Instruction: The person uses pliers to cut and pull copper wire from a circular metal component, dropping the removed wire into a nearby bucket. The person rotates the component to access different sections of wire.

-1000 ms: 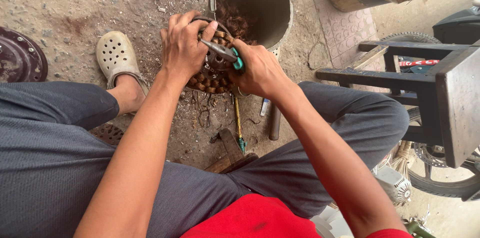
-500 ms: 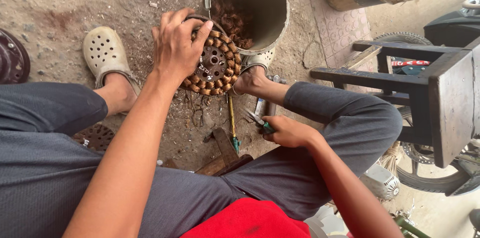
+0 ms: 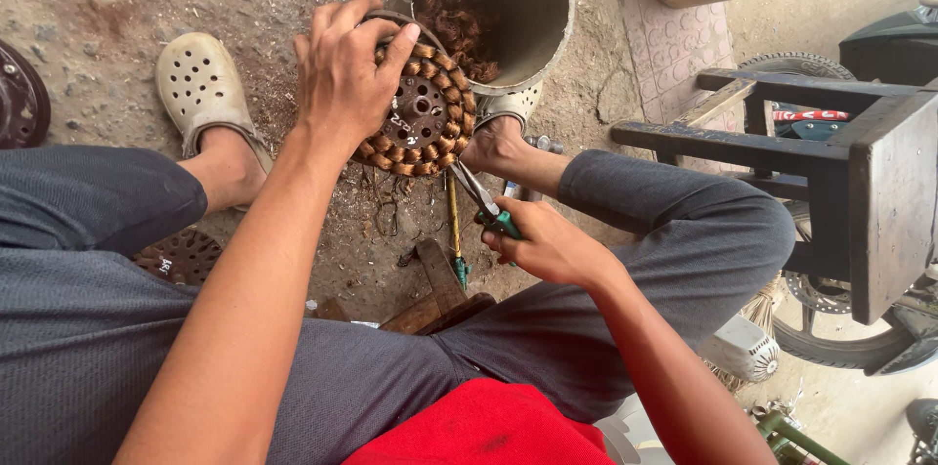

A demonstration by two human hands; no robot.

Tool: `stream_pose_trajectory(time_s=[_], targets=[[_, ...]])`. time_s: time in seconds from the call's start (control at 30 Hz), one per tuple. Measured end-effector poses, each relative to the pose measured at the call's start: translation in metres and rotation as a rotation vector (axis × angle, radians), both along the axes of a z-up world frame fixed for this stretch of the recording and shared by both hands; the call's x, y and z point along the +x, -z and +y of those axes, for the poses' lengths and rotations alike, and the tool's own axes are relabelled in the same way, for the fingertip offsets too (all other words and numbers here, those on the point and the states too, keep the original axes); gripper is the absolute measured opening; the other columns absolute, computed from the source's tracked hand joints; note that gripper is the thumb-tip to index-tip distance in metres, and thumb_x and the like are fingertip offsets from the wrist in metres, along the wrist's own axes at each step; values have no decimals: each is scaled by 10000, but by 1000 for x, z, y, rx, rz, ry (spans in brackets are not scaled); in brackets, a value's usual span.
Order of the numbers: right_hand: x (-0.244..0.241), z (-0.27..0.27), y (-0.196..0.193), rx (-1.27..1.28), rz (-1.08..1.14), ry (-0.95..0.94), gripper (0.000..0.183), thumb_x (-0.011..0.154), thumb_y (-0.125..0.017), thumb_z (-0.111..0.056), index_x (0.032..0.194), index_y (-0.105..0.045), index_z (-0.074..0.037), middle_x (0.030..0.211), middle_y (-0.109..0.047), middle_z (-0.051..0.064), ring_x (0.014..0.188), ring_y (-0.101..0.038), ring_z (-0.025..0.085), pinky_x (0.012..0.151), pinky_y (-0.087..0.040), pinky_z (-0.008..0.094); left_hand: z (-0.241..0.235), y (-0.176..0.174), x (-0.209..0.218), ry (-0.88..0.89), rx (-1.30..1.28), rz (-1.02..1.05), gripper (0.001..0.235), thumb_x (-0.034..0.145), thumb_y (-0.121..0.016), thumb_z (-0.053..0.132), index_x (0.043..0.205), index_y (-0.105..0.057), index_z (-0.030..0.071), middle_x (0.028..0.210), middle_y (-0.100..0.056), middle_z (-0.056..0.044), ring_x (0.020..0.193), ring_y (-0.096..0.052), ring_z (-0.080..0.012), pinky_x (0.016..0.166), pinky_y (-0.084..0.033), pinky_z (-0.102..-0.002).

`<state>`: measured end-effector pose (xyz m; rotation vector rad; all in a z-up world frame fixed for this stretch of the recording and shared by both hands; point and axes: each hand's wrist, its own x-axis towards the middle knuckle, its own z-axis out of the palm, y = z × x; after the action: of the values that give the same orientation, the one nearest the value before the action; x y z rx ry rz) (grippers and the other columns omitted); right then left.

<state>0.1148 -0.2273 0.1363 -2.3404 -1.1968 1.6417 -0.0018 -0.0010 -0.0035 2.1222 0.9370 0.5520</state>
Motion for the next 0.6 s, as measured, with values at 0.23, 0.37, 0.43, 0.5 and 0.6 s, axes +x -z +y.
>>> stream_pose_trajectory(time_s=[0.23, 0.37, 0.43, 0.5, 0.6], targets=[[-15, -2, 30, -54, -139, 97, 277, 979, -572, -291, 1016, -588, -17, 792, -702, 226, 737, -685, 393, 727, -497, 487, 4, 4, -1, 33, -7, 51, 494, 1036, -587, 559, 1027, -786, 108, 1330, -667, -156, 1267, -518, -391, 1008, -342, -634], [-25, -5, 60, 537, -251, 45, 240, 925, -590, -157, 1048, -549, 45, 872, -656, 284, 823, -629, 469, 726, -467, 531, 4, 1, 2, 51, 40, 50, 553, 1014, -581, 617, 1138, -776, 114, 1363, -622, -222, 1263, -499, -440, 975, -316, -692], [-26, -10, 60, 486, -279, 68, 211, 929, -601, -167, 1000, -553, 26, 817, -643, 276, 809, -623, 481, 700, -471, 541, 6, -2, 3, 56, 25, 69, 589, 1019, -545, 630, 1191, -755, 107, 1366, -622, -220, 1261, -510, -435, 980, -341, -679], [-20, -15, 49, 330, -276, 46, 231, 973, -620, -231, 986, -575, -4, 806, -656, 266, 820, -641, 474, 703, -487, 552, 9, -4, 5, 67, -33, 84, 617, 1028, -491, 628, 1238, -732, 101, 1354, -641, -191, 1256, -537, -405, 1008, -361, -656], [-28, -21, 30, 243, -450, -81, 218, 934, -603, -212, 982, -568, -2, 804, -668, 243, 778, -657, 457, 669, -506, 562, 7, -8, 0, 73, 21, 73, 694, 1062, -464, 658, 1336, -671, 55, 1371, -628, -228, 1252, -546, -408, 979, -414, -598]])
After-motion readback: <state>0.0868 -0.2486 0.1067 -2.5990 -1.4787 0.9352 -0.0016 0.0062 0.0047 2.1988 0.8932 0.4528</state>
